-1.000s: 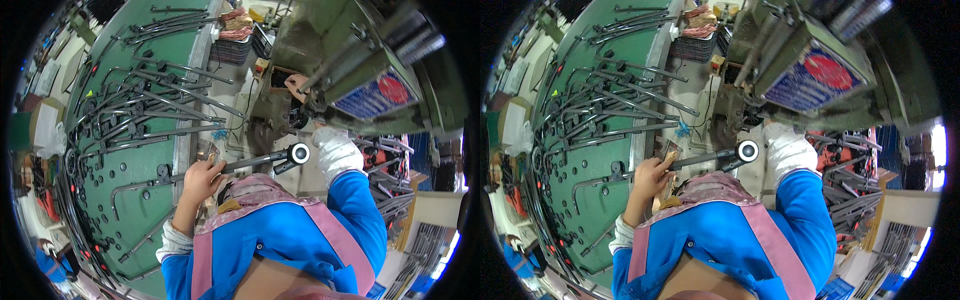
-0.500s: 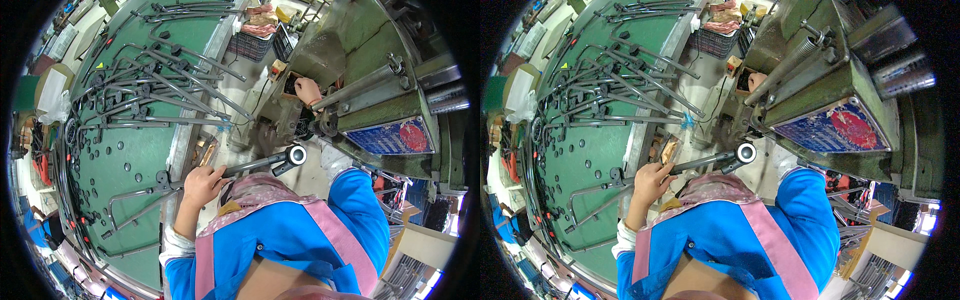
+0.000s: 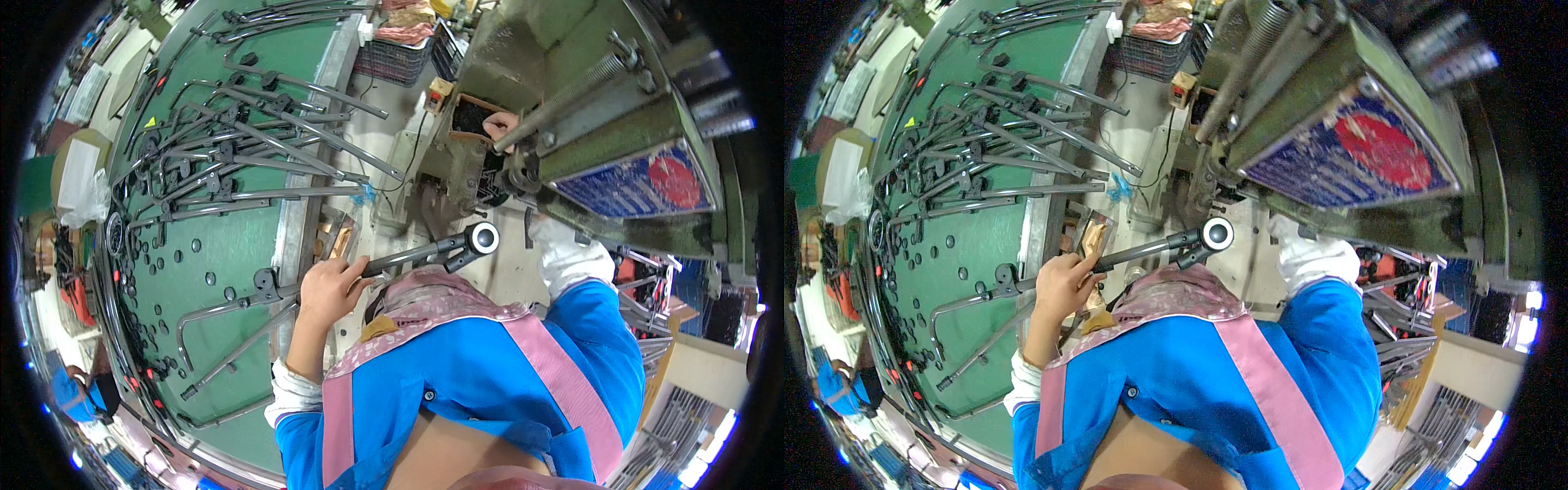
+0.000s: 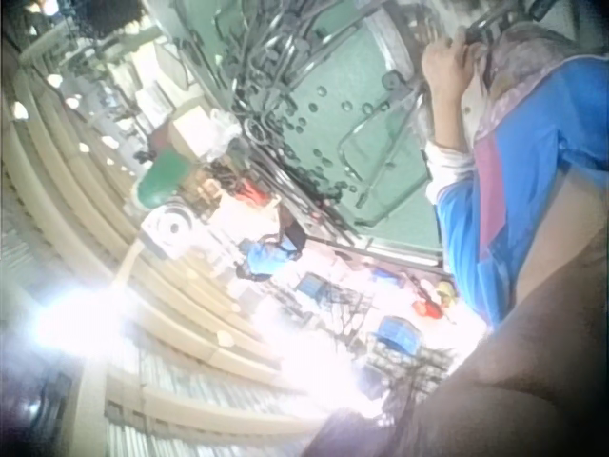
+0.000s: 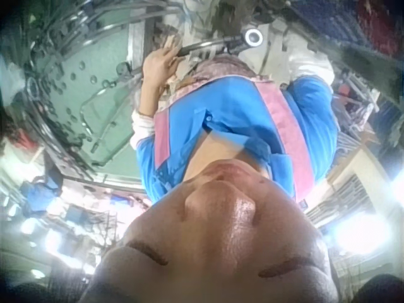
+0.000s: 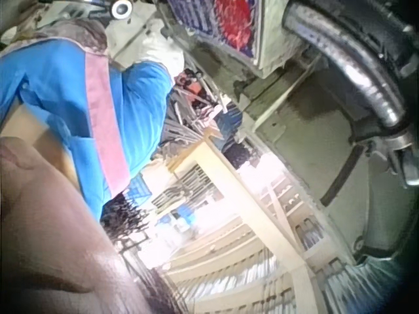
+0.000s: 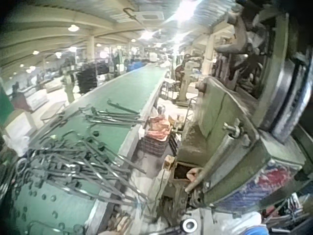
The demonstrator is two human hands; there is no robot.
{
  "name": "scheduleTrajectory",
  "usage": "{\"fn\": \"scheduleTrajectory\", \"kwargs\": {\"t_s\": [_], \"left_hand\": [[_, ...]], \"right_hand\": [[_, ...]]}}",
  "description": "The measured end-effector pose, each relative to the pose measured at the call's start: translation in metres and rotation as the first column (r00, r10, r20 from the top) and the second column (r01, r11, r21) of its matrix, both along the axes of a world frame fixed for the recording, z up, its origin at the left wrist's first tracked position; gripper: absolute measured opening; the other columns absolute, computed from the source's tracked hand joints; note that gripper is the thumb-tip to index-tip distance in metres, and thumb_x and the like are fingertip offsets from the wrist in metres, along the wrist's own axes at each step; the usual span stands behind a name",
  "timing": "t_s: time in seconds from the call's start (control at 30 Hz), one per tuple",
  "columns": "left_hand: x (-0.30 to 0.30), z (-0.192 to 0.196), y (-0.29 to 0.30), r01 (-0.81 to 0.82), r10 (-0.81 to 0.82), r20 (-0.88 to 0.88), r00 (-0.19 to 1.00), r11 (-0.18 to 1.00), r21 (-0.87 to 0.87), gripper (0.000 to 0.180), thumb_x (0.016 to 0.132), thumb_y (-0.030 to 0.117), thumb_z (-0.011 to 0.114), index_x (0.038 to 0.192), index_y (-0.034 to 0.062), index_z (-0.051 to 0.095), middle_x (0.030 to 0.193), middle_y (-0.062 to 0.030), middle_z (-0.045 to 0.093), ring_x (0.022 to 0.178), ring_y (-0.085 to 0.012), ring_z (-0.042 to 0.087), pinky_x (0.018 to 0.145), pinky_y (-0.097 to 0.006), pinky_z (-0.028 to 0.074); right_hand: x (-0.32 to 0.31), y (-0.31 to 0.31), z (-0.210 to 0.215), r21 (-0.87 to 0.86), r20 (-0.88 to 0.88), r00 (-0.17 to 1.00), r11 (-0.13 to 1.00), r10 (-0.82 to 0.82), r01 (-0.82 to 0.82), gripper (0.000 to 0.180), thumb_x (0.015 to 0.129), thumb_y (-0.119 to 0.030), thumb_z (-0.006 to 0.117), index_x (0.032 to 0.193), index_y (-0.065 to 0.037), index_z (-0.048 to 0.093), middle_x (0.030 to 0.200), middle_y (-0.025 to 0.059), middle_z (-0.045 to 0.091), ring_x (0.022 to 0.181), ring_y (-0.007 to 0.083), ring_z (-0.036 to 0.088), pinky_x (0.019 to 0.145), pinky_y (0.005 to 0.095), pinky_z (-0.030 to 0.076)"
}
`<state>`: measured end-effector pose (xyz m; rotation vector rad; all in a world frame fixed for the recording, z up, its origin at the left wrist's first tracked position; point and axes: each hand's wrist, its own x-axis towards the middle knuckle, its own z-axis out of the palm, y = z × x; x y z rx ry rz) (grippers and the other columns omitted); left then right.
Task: The person repeatedly picks up metal rods and small black circular components from a green workbench, inserts the components onto the rods, and places the assembled units into a nearby machine. The person continues this cycle throughout the clip.
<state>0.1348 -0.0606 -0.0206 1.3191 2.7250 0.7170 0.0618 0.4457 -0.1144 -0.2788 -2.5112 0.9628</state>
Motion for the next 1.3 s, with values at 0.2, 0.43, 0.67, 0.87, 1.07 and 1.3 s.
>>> {"fn": "scheduleTrajectory", "kwargs": {"t_s": [0.2, 0.43, 0.67, 0.87, 1.07, 1.3], "left_hand": [[-0.008, -0.005, -0.006, 0.019, -0.018, -0.04, 0.999, 0.999, 0.042, 0.035, 0.075, 0.028, 0.075, 0.105, 0.0128, 0.068, 0.065, -0.0057, 0.05, 0.06, -0.0272, 0.055, 0.055, -0.039, 0.043], [-0.016, 0.001, -0.005, 0.09, -0.086, -0.042, 0.995, 0.991, 0.101, 0.035, 0.074, 0.028, 0.076, 0.104, 0.0123, 0.068, 0.064, -0.0064, 0.05, 0.06, -0.0276, 0.055, 0.055, -0.04, 0.042], [-0.011, -0.01, -0.026, 0.114, -0.114, -0.039, 0.993, 0.993, 0.012, 0.036, 0.081, 0.038, 0.07, 0.111, 0.0177, 0.065, 0.074, -0.0066, 0.058, 0.07, -0.0295, 0.06, 0.06, -0.042, 0.046], [-0.003, -0.023, -0.044, 0.058, -0.052, -0.063, 0.997, 0.994, 0.092, 0.037, 0.08, 0.046, 0.067, 0.106, 0.0191, 0.068, 0.072, -0.0038, 0.061, 0.073, -0.0252, 0.065, 0.065, -0.039, 0.049], [0.0, -0.027, -0.065, 0.023, -0.022, -0.011, 1.0, 0.993, 0.115, 0.038, 0.078, 0.045, 0.069, 0.108, 0.0209, 0.068, 0.076, -0.0043, 0.061, 0.079, -0.0262, 0.065, 0.07, -0.039, 0.05], [0.018, -0.036, -0.086, -0.071, 0.089, -0.106, 0.99, 0.984, 0.162, 0.034, 0.073, 0.033, 0.074, 0.104, 0.0196, 0.067, 0.087, -0.002, 0.061, 0.087, -0.0228, 0.06, 0.079, -0.039, 0.047]], "right_hand": [[0.131, -0.119, 0.12, -0.429, 0.307, 0.946, 0.902, 0.106, 0.038, 0.024, 0.089, -0.027, 0.068, 0.097, -0.004, 0.068, 0.086, 0.0068, 0.069, 0.077, 0.0168, 0.065, 0.067, 0.0335, 0.053], [0.14, -0.146, 0.123, -0.58, 0.127, 0.99, 0.814, 0.056, 0.028, 0.014, 0.087, -0.008, 0.07, 0.099, 0.0, 0.068, 0.084, 0.0028, 0.067, 0.071, 0.0094, 0.06, 0.062, 0.0241, 0.05], [0.147, -0.151, 0.087, -0.271, 0.014, 0.996, 0.959, -0.087, 0.088, 0.017, 0.089, -0.005, 0.065, 0.104, 0.002, 0.069, 0.094, 0.0081, 0.071, 0.079, 0.0161, 0.066, 0.074, 0.0279, 0.052], [0.148, -0.139, 0.085, 0.256, 0.038, 0.986, 0.952, 0.163, -0.167, 0.017, 0.091, -0.011, 0.061, 0.101, 0.0, 0.068, 0.092, 0.0149, 0.069, 0.077, 0.025, 0.067, 0.071, 0.0335, 0.052], [0.184, -0.148, 0.079, -0.52, 0.339, 0.832, 0.824, 0.439, -0.223, 0.039, 0.093, -0.031, 0.062, 0.117, 0.0, 0.063, 0.105, 0.009, 0.066, 0.099, 0.0182, 0.061, 0.083, 0.032, 0.051], [0.209, -0.243, 0.07, -0.868, 0.32, 0.852, 0.489, 0.415, 0.088, 0.048, 0.088, -0.023, 0.066, 0.127, -0.003, 0.046, 0.099, 0.0118, 0.059, 0.074, 0.0227, 0.067, 0.056, 0.0296, 0.057]]}}
